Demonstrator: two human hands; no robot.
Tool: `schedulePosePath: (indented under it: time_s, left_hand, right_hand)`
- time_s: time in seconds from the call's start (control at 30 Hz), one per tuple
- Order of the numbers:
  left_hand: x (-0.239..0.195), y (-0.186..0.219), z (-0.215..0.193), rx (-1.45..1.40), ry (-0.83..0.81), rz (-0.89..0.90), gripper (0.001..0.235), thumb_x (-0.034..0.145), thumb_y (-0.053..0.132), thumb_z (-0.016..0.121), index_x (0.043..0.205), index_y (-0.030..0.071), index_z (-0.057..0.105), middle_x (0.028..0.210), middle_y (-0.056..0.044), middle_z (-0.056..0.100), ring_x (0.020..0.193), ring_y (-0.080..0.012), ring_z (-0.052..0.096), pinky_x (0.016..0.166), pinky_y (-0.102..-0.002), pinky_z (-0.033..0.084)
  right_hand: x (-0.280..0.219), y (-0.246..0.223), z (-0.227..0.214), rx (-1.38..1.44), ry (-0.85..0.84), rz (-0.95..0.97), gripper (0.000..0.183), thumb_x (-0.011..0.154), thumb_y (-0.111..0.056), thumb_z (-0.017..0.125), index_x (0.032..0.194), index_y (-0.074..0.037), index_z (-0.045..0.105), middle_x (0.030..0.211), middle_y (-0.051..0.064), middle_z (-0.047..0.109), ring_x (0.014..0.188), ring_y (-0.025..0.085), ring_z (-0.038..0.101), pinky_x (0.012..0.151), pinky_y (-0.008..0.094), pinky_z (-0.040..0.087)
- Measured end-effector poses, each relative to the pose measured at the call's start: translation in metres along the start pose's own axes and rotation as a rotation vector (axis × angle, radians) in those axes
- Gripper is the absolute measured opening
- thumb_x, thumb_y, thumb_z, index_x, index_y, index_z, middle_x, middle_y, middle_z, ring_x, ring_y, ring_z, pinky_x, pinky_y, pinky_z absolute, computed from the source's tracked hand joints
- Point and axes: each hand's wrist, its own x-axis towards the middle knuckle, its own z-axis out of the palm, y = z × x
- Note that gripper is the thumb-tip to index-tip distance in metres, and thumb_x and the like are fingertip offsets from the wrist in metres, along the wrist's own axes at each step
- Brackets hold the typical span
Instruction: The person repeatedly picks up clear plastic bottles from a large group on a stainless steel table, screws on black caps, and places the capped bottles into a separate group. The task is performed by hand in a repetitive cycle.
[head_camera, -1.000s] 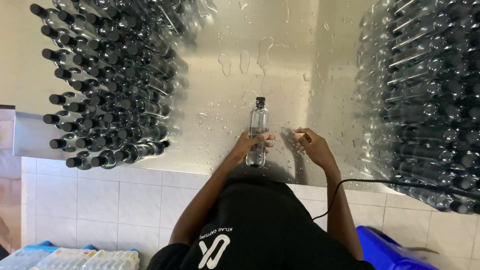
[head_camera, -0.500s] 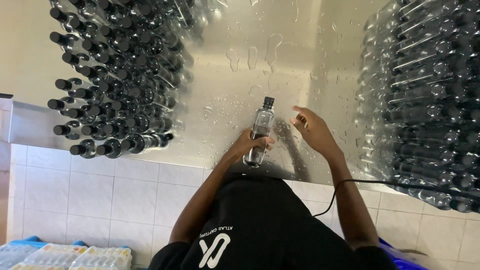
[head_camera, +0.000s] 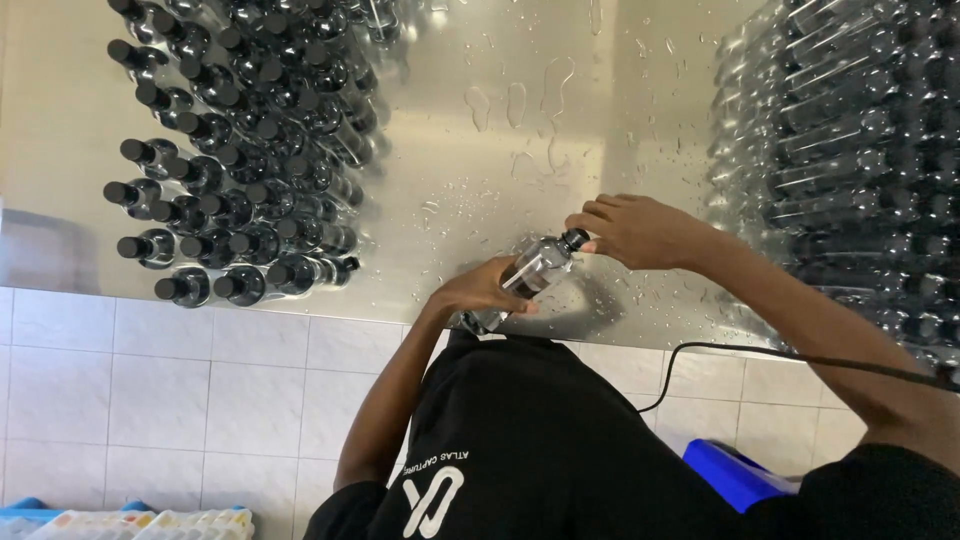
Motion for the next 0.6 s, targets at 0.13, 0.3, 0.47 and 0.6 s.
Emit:
schedulePosePath:
  time_s: [0.13, 0.3, 0.47, 0.6]
  left_hand:
    - [-0.008, 0.016, 0.006, -0.180, -0.045, -0.079, 0.064, 0.088, 0.020, 0.094, 0.140, -0.001, 0.062, 0.112, -0.024, 0.075, 0.084, -0.0281, 0.080, 0.075, -0.041, 0.069]
    - [-0.007, 0.016, 0.006, -0.178, -0.003, -0.021, 0.051, 0.087, 0.012, 0.095, 0.130, -0.001, 0.068, 0.102, -0.022, 0.076, 0.079, -0.0267, 0.080, 0.064, -0.037, 0.068]
    - [-0.013, 0.011, -0.004, -0.119, 0.102, -0.132, 0.052, 0.086, 0.012, 0.093, 0.130, -0.001, 0.068, 0.100, -0.023, 0.077, 0.080, -0.0269, 0.080, 0.068, -0.039, 0.069]
    - [-0.003, -0.032, -0.025, -0.233, 0.219, -0.228, 0.046, 0.091, 0.018, 0.085, 0.129, -0.001, 0.067, 0.100, -0.024, 0.079, 0.081, -0.0304, 0.082, 0.069, -0.042, 0.070]
  right_hand:
    - [0.011, 0.008, 0.027, -0.322, 0.086, -0.077, 0.054, 0.118, -0.055, 0.026, 0.131, -0.013, 0.057, 0.114, 0.008, 0.066, 0.116, 0.026, 0.070, 0.103, 0.042, 0.057]
    - [0.022, 0.006, 0.051, -0.041, 0.090, 0.173, 0.073, 0.118, -0.060, 0.012, 0.102, -0.017, 0.069, 0.089, 0.006, 0.070, 0.097, 0.028, 0.076, 0.090, 0.043, 0.060]
    - [0.017, 0.020, 0.033, 0.176, 0.095, 0.439, 0.089, 0.117, -0.072, 0.018, 0.129, -0.007, 0.077, 0.117, 0.021, 0.081, 0.114, 0.038, 0.079, 0.099, 0.051, 0.060]
    - [-0.004, 0.020, 0.024, 0.148, 0.043, 0.593, 0.081, 0.121, -0.067, 0.020, 0.137, -0.010, 0.074, 0.115, 0.018, 0.081, 0.111, 0.034, 0.080, 0.095, 0.049, 0.062]
